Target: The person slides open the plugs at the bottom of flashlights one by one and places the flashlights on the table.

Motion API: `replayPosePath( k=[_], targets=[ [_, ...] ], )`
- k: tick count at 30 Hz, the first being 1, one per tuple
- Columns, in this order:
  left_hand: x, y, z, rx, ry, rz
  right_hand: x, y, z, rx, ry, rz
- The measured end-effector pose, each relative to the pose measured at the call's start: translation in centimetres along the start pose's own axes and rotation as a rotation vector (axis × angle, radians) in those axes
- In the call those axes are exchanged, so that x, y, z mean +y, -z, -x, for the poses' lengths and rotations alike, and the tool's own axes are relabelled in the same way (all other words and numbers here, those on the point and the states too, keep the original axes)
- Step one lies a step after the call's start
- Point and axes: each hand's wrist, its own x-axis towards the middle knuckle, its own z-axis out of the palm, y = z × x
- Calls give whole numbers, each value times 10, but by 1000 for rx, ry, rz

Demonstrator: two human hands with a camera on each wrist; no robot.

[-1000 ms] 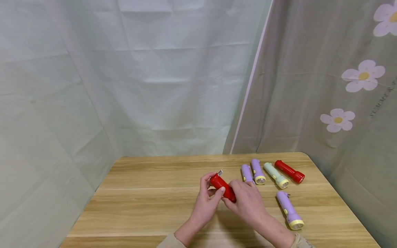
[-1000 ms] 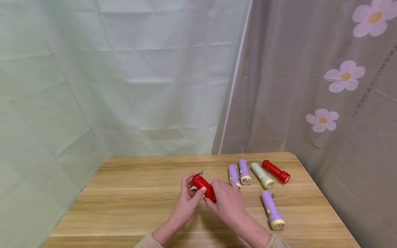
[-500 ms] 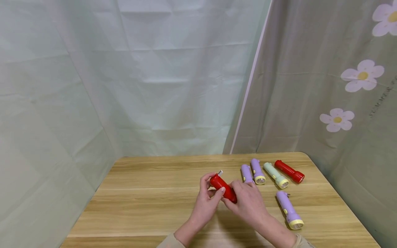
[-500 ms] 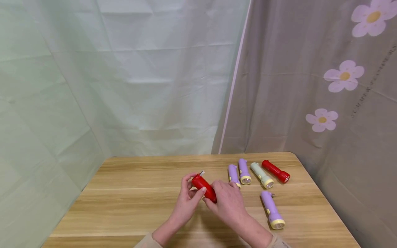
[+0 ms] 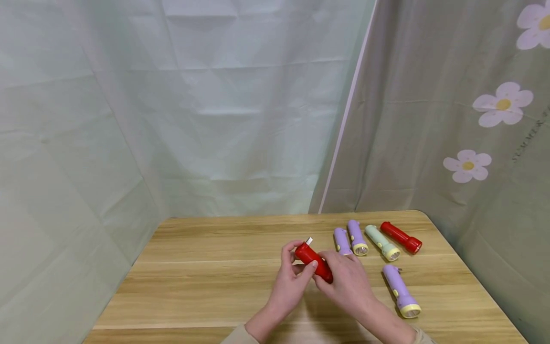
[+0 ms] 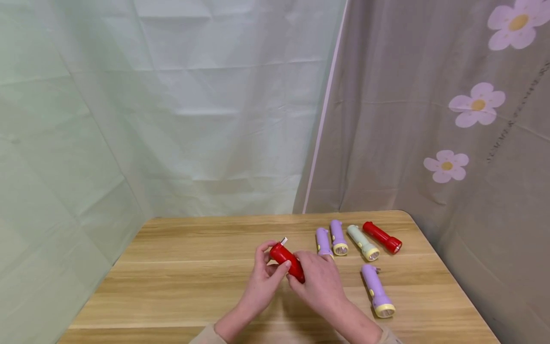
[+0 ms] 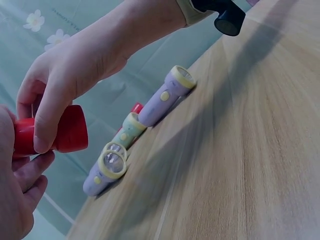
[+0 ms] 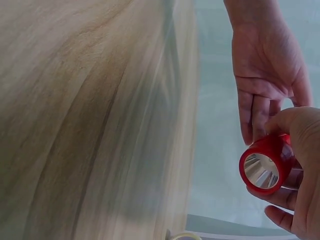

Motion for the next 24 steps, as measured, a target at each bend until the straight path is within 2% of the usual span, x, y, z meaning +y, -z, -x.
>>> replayPosePath(
  k=[4, 7, 12, 16, 20, 24],
  targets=[
    [1, -1, 0, -59, -23, -50, 4, 5, 3, -28, -16, 1],
    [2, 0, 0, -114, -44, -130, 7, 11, 3, -43, -47, 2],
    [5, 2, -2, -195, -85, -311, 18, 21, 6, -63, -103, 35],
    [7, 7, -3, -228, -117, -478, 29, 27, 9, -91, -147, 55],
    [9, 10, -3, -264, -165, -670, 38, 33, 11, -93, -163, 64],
    [9, 13, -3, -309, -225, -810, 45, 37, 12, -89, -167, 67]
  ],
)
